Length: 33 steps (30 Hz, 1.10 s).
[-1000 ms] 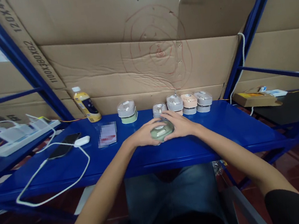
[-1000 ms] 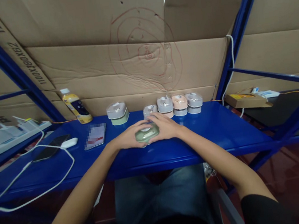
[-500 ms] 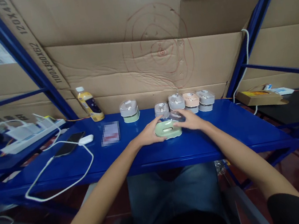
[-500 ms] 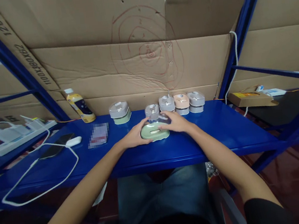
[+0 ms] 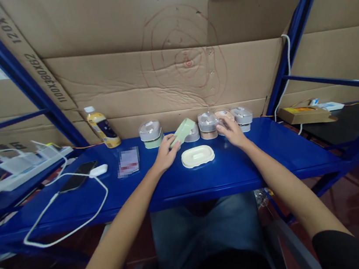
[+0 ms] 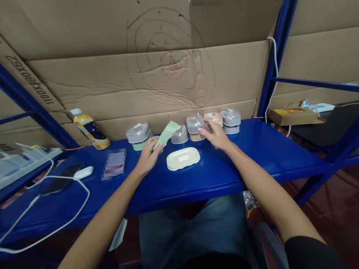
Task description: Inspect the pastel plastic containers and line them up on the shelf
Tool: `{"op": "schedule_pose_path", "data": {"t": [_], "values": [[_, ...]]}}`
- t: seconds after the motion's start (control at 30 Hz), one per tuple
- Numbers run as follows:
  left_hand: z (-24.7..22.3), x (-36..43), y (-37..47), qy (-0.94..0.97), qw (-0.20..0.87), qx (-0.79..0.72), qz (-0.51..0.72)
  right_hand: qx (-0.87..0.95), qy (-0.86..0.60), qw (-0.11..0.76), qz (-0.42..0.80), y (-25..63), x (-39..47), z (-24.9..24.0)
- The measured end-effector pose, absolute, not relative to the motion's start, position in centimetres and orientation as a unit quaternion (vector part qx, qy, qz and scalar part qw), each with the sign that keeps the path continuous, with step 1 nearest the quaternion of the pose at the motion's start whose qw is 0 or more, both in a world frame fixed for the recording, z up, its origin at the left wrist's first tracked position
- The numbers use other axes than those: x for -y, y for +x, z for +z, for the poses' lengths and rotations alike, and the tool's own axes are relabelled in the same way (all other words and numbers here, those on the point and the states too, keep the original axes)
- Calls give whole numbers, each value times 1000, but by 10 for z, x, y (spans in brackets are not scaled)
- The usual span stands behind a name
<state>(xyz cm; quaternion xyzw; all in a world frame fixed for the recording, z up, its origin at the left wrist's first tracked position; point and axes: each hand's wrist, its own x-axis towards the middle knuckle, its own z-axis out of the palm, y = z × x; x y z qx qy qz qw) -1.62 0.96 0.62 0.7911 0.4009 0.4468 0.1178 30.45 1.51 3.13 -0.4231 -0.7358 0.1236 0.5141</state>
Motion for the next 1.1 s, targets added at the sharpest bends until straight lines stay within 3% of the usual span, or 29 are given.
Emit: {"op": "schedule_pose_path", "data": {"t": [0.2,0.37,0.53,0.77,1.1], "values": [[10,6,-11,853,89,-372,355,742,-431,499,124,305,-14,31],[9,18,1,894,106,-336,275,805,-388,432,123,295,-9,28],[2,15,9,877,153,-346,295,864,-345,342,131,281,-1,27],[-8,11,18,851,234,-348,315,896,-328,283,102,265,4,21],[-1,18,13,870,191,-335,306,897,-329,268,123,259,2,12]]}}
